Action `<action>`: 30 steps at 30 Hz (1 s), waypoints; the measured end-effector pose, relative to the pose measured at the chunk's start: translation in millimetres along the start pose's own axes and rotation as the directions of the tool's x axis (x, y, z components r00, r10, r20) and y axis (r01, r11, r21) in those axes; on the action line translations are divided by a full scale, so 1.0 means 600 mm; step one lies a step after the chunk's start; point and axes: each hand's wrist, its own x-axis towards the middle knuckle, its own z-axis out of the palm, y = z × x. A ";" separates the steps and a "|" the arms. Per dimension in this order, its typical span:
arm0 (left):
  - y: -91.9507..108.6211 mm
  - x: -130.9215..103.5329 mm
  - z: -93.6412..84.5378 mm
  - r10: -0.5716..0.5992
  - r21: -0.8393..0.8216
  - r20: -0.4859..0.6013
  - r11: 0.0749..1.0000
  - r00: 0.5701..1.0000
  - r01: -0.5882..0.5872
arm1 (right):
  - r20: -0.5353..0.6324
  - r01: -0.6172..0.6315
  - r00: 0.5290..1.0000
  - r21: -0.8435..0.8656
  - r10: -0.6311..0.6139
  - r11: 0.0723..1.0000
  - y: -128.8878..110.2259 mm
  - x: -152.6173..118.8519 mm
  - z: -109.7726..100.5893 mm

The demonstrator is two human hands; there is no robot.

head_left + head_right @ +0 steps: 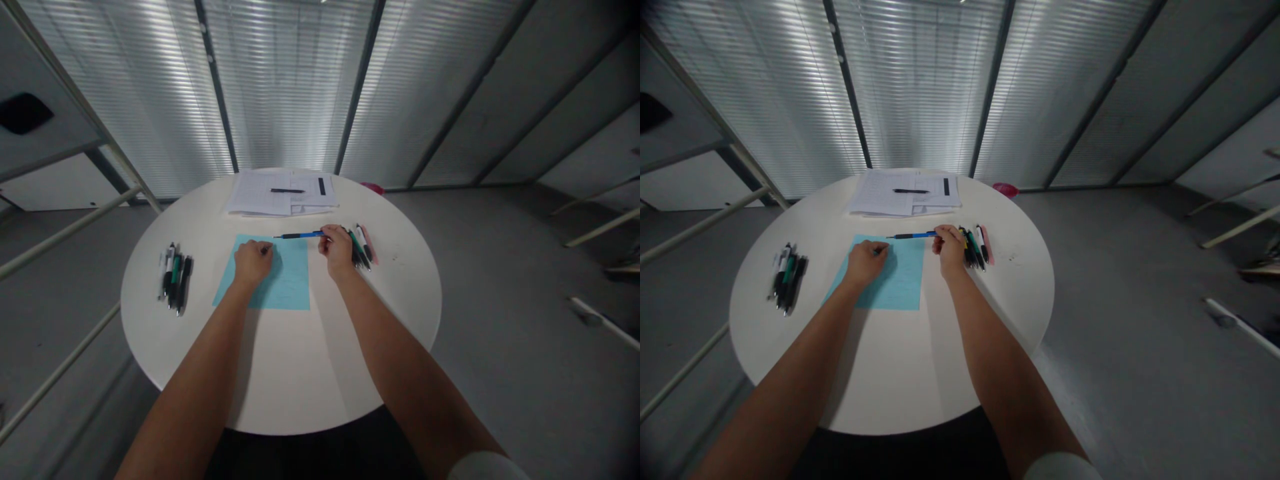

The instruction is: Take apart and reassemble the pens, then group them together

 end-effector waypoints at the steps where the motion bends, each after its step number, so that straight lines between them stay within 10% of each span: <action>1: -0.001 0.000 0.000 0.014 0.040 0.005 0.999 1.000 -0.014 | 0.001 0.000 1.000 -0.001 0.000 1.000 -0.001 -0.001 0.001; 7: 0.006 0.000 -0.002 0.017 0.151 0.032 0.988 0.999 -0.022 | -0.003 -0.001 1.000 0.031 0.001 1.000 -0.005 -0.005 0.004; 17: 0.042 -0.009 -0.007 -0.008 -0.449 0.090 0.892 0.996 0.048 | -0.001 -0.010 1.000 0.045 0.010 0.999 -0.004 -0.004 0.002; 30: 0.047 -0.006 -0.003 -0.114 -0.504 0.118 0.849 0.986 0.159 | -0.018 -0.022 1.000 0.052 0.023 0.998 -0.006 -0.005 0.003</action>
